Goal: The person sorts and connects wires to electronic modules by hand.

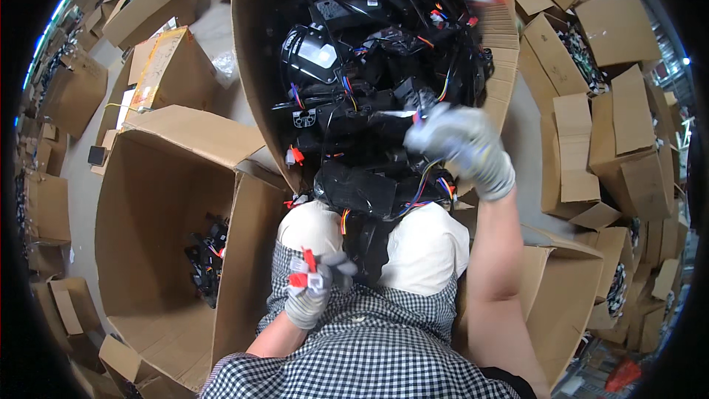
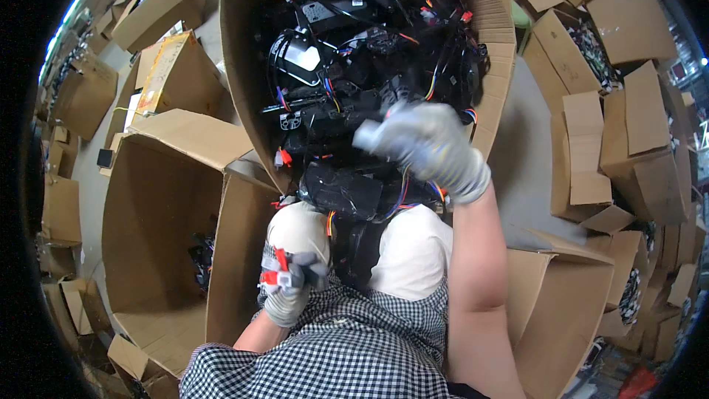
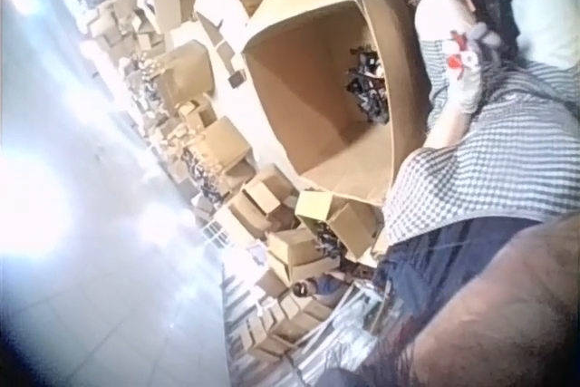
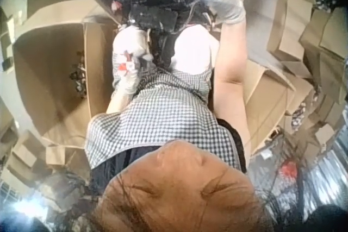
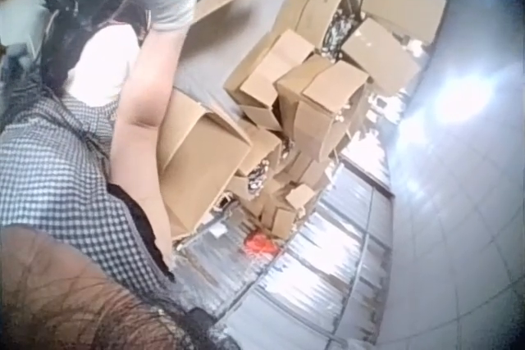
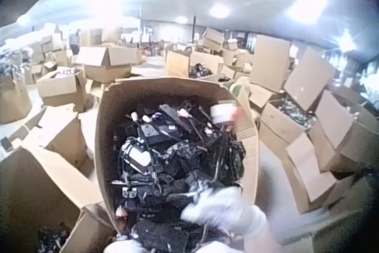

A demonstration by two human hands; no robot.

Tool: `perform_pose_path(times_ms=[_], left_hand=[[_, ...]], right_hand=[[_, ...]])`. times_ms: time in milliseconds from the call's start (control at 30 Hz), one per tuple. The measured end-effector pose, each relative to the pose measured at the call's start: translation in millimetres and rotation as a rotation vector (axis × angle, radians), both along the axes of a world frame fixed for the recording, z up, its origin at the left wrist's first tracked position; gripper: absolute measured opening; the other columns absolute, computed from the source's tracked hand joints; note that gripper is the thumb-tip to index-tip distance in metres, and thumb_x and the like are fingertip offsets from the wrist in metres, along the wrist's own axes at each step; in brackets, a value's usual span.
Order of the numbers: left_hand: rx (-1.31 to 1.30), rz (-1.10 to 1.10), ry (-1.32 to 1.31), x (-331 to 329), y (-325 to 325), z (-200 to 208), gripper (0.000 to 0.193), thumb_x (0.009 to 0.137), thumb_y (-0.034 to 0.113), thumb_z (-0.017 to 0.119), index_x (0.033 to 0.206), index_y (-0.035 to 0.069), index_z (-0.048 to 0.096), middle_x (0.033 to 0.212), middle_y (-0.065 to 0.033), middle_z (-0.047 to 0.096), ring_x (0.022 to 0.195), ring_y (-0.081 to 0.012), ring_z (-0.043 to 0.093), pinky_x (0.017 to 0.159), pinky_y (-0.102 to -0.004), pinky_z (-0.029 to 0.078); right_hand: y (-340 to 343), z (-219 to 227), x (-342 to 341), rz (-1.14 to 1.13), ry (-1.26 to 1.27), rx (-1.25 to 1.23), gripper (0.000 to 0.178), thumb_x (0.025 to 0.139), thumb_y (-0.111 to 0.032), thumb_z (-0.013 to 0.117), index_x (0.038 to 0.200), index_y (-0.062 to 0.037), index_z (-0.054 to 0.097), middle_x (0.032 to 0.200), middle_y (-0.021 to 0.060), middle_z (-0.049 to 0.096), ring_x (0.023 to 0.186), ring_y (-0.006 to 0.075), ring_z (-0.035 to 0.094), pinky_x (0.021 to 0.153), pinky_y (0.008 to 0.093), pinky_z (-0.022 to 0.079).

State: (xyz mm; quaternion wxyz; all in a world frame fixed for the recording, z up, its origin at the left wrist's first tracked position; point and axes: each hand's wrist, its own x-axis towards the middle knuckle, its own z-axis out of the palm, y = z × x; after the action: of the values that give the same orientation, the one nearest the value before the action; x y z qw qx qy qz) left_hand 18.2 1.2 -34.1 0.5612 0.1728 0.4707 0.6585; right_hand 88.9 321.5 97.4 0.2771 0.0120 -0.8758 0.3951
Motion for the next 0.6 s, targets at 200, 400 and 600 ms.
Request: perform_pose_path(times_ms=[200,400,600], left_hand=[[0.142,0.430,0.025,-8,26,15,0.094,0.075,0.059,0.065,0.139,0.000,0.030,0.138,-0.0133,0.041,0.127,-0.0306,0.041,0.106,-0.0433,0.032],[0.163,0.439,-0.143,-11,35,33,0.107,0.071,0.054,0.071,0.143,-0.001,0.014,0.137,-0.0162,0.038,0.123,-0.0293,0.045,0.105,-0.0414,0.035],[0.137,0.471,-0.086,-7,58,30,0.075,0.081,0.052,0.061,0.134,0.006,0.036,0.110,-0.0110,0.058,0.091,-0.0193,0.060,0.080,-0.0341,0.050]], right_hand=[[-93,-36,-18,0.551,-0.848,0.510,0.034,0.087,-0.041,0.049,0.081,-0.0123,0.068,0.074,0.0111,0.065,0.073,0.0325,0.063,0.063,0.0422,0.050],[-115,-88,14,0.464,-0.812,0.467,0.026,0.084,-0.033,0.053,0.079,-0.0126,0.067,0.073,0.0091,0.065,0.069,0.0303,0.064,0.059,0.0419,0.050],[-133,-90,33,0.429,-0.862,0.461,0.020,0.085,-0.030,0.053,0.085,-0.0153,0.067,0.080,0.0097,0.064,0.074,0.0277,0.064,0.059,0.0394,0.051]])
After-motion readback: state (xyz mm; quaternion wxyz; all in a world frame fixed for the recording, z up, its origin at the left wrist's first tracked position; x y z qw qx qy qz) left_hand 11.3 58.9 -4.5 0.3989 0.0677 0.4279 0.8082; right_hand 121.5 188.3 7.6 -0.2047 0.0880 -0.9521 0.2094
